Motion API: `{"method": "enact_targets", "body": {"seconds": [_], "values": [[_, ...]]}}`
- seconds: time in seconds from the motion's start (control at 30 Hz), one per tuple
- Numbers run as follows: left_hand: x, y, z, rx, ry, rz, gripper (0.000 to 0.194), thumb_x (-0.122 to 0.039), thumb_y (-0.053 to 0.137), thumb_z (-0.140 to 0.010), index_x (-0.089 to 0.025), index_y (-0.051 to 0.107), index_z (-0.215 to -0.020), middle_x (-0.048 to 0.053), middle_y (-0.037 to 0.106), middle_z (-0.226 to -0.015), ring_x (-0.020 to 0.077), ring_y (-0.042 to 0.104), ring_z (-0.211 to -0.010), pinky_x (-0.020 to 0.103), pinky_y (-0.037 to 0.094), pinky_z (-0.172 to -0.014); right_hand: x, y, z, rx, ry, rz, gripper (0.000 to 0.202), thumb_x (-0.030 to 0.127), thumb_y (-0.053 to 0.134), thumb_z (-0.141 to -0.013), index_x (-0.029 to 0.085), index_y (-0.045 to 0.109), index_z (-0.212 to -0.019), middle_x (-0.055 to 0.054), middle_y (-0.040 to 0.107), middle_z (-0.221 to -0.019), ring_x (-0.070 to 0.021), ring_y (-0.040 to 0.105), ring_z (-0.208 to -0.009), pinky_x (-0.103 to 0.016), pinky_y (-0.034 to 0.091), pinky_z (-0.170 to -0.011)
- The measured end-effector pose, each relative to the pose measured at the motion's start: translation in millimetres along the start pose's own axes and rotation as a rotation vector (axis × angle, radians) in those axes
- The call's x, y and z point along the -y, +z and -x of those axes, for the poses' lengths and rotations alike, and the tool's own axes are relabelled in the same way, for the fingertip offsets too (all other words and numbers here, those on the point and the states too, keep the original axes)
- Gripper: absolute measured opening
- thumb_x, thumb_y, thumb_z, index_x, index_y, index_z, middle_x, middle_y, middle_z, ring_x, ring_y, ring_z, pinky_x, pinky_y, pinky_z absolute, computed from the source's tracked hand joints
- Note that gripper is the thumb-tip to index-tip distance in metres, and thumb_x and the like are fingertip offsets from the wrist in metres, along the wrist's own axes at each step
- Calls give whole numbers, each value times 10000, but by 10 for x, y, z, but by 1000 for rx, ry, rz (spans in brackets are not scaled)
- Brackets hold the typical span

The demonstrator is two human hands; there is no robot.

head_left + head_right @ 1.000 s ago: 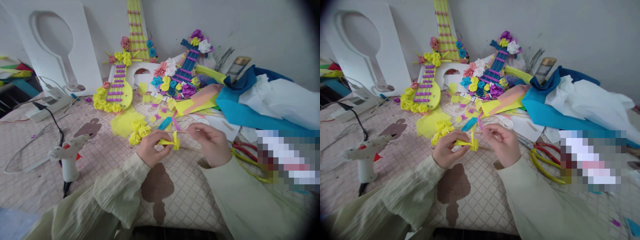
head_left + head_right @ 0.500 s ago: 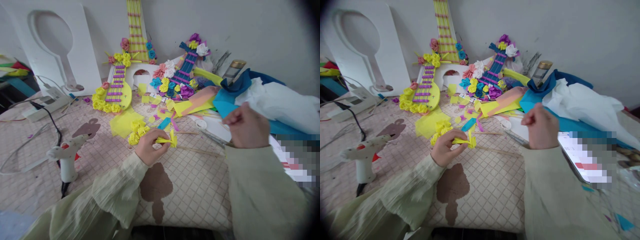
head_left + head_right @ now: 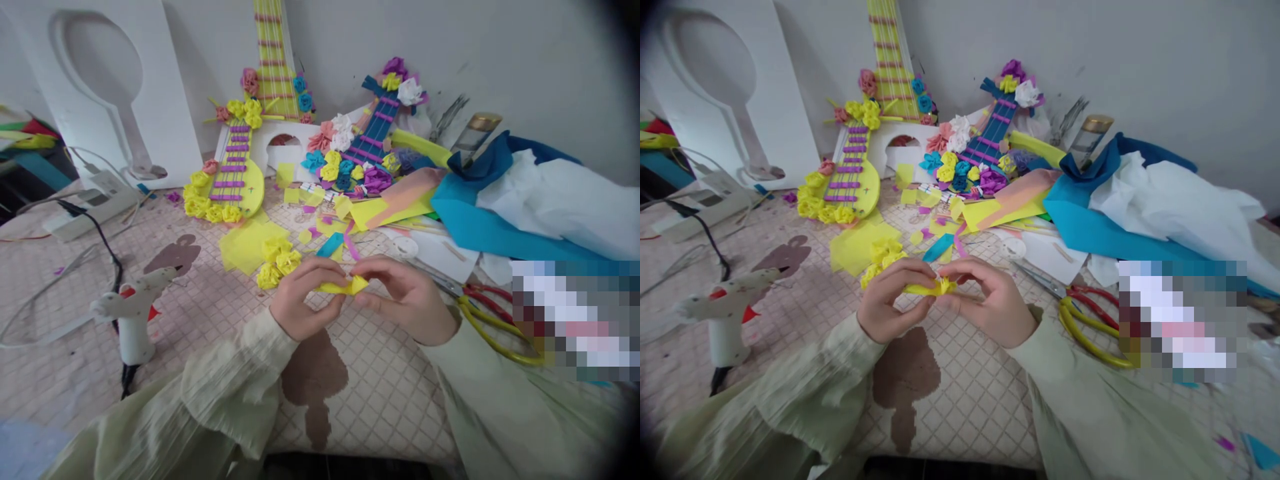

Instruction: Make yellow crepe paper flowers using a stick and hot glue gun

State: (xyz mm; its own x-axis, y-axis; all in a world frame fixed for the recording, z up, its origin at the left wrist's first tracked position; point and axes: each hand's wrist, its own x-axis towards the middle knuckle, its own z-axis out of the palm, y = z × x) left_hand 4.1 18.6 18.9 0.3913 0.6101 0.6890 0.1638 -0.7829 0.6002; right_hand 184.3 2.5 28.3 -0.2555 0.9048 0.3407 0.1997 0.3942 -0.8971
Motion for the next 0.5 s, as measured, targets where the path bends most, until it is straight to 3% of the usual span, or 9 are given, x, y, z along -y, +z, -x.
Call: {"method": "enact_targets", "body": {"seconds": [0.2,0.4,0.5], "values": [[-2,-17,10,-7,67,-47,177,-74,572,-708,-157,592,-863,60,589,-891,147,590,-831,303,507,-741,30,-1,1,-28,-71,11,193,219,687,-683,233,616,-862,-34,625,-868,-188,576,-870,-357,472,-772],[-22,-21,7,5,14,-18,150,-102,567,-721,-167,594,-853,58,595,-881,153,595,-820,312,508,-745,12,-8,1,-61,-57,11,133,246,680,-686,225,590,-781,-42,608,-832,-196,570,-859,-369,470,-773],[-25,-26,8,32,-12,76,158,-110,590,-707,-165,595,-855,65,601,-877,162,595,-826,323,507,-750,9,-41,1,11,-54,-6,151,240,688,-674,218,553,-735,-31,590,-808,-181,561,-819,-357,458,-765]]}}
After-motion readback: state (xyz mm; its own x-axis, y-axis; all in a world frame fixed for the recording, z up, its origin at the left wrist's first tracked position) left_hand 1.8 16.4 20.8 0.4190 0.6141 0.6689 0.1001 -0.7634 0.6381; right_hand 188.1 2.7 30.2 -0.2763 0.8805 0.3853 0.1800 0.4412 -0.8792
